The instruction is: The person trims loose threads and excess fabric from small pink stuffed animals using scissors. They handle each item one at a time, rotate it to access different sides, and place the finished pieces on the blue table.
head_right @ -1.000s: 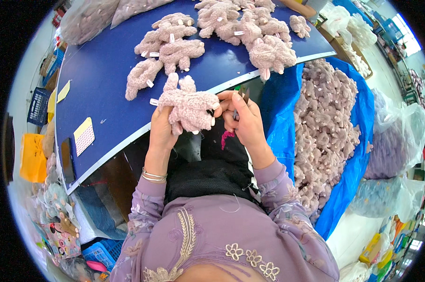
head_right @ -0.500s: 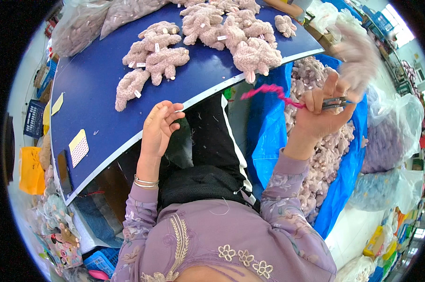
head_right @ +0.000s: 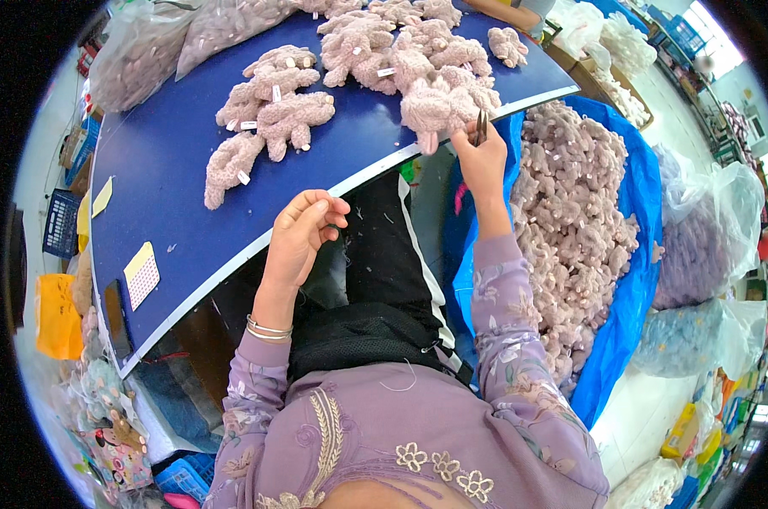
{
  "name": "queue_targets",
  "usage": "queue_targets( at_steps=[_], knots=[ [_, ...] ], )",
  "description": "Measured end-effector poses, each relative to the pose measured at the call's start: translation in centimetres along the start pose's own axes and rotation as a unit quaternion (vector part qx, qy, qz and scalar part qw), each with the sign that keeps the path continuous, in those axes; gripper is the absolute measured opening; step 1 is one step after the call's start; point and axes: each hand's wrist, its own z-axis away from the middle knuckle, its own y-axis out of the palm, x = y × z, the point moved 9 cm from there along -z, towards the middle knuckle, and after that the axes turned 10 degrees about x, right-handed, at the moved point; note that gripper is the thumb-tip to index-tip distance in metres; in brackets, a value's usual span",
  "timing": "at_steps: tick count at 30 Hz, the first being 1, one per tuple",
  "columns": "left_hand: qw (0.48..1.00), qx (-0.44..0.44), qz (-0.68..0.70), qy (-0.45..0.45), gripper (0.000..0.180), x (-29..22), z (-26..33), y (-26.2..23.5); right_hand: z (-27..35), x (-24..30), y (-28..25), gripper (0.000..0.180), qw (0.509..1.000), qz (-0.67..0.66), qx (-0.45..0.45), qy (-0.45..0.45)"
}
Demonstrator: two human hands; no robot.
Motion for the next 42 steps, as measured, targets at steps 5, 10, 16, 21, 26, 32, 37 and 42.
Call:
queue_targets(
  at_steps=[5, 10, 16, 21, 26, 32, 37, 42],
  knots=[
    [0.988, -0.025, -0.108, 0.109, 0.049, -1.5, 0.1, 1.4, 5.5, 6.9, 3.4, 0.011, 0.973, -0.162, 0.159, 0.041],
    [0.926, 0.029, -0.324, 0.190, 0.066, -5.3, 1.1, 4.0, 10.3, 9.4, 7.7, 0.017, 0.877, -0.360, 0.297, 0.113],
    [0.999, 0.002, 0.000, 0.037, 0.037, 0.1, 1.3, 0.2, 11.1, 8.0, 9.3, 0.017, 0.863, -0.377, 0.279, 0.188],
    [0.997, -0.031, 0.053, 0.047, 0.035, 0.0, 1.4, -0.3, 11.6, 8.3, 10.2, 0.020, 0.864, -0.373, 0.283, 0.183],
    [0.980, -0.076, 0.150, 0.108, 0.031, -1.0, 1.5, -0.9, 10.7, 7.4, 9.5, 0.021, 0.853, -0.437, 0.252, 0.135],
    [0.977, -0.087, 0.152, 0.120, 0.032, -0.9, 1.3, -0.9, 11.7, 9.8, 10.6, 0.028, 0.910, -0.251, 0.308, 0.116],
    [0.997, -0.054, -0.003, 0.056, 0.034, -1.6, 1.4, -1.3, 9.2, 9.1, 7.1, 0.018, 0.955, -0.252, 0.153, 0.018],
    [0.908, -0.218, -0.282, 0.219, 0.029, -12.0, 3.3, -7.7, 5.2, 10.3, -6.1, 0.018, 0.821, -0.550, 0.028, -0.152]
  ],
)
